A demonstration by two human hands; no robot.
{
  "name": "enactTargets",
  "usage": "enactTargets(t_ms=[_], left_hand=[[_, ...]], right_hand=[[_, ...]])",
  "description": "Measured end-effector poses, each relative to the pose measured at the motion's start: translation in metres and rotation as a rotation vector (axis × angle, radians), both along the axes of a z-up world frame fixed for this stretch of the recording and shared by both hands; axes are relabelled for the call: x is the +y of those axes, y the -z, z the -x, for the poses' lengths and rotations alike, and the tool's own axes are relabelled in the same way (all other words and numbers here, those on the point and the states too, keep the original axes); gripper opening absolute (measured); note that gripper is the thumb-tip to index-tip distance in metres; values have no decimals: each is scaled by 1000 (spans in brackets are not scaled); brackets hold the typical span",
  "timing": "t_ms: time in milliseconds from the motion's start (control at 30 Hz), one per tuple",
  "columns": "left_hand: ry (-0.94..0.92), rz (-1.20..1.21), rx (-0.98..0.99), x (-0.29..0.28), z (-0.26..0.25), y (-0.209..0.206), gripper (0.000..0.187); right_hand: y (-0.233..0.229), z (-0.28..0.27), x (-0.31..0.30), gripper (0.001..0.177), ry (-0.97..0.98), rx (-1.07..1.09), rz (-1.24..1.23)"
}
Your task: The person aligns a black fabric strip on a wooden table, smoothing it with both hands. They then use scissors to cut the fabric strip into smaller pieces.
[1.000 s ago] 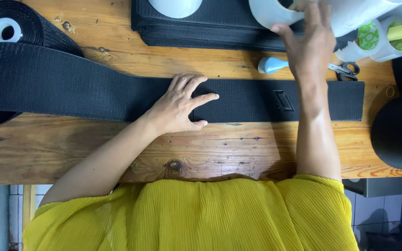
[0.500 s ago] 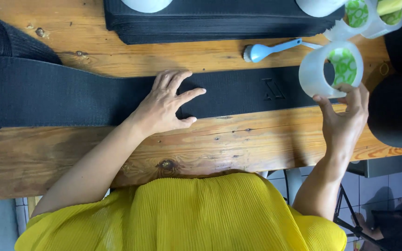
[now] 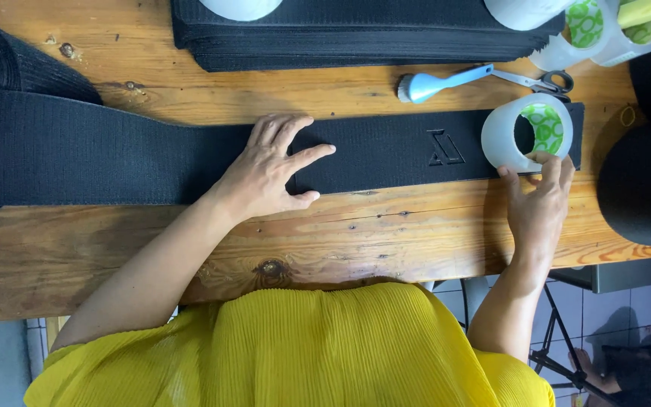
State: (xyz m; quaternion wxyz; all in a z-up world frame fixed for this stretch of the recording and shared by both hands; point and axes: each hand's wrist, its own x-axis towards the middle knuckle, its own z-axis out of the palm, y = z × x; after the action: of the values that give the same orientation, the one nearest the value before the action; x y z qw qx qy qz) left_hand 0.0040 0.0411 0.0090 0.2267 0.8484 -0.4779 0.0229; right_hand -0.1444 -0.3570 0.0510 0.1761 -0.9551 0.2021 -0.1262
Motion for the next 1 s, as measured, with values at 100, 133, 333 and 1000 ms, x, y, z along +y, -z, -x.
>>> enactTargets(t_ms=[100, 133, 333, 1000], left_hand=[[0, 5, -12, 0, 0, 0, 70], [-1, 2, -19, 0, 0, 0, 70], [0, -8, -5, 1, 0, -2, 70], [1, -2, 29, 2, -1, 5, 71]], right_hand=[[-15, 2, 6, 46, 13, 64, -37], [-23, 2, 9, 54, 34, 121, -54], [-61, -17, 43, 35, -328, -235, 94], [-7, -142, -151, 26, -32, 378, 89]])
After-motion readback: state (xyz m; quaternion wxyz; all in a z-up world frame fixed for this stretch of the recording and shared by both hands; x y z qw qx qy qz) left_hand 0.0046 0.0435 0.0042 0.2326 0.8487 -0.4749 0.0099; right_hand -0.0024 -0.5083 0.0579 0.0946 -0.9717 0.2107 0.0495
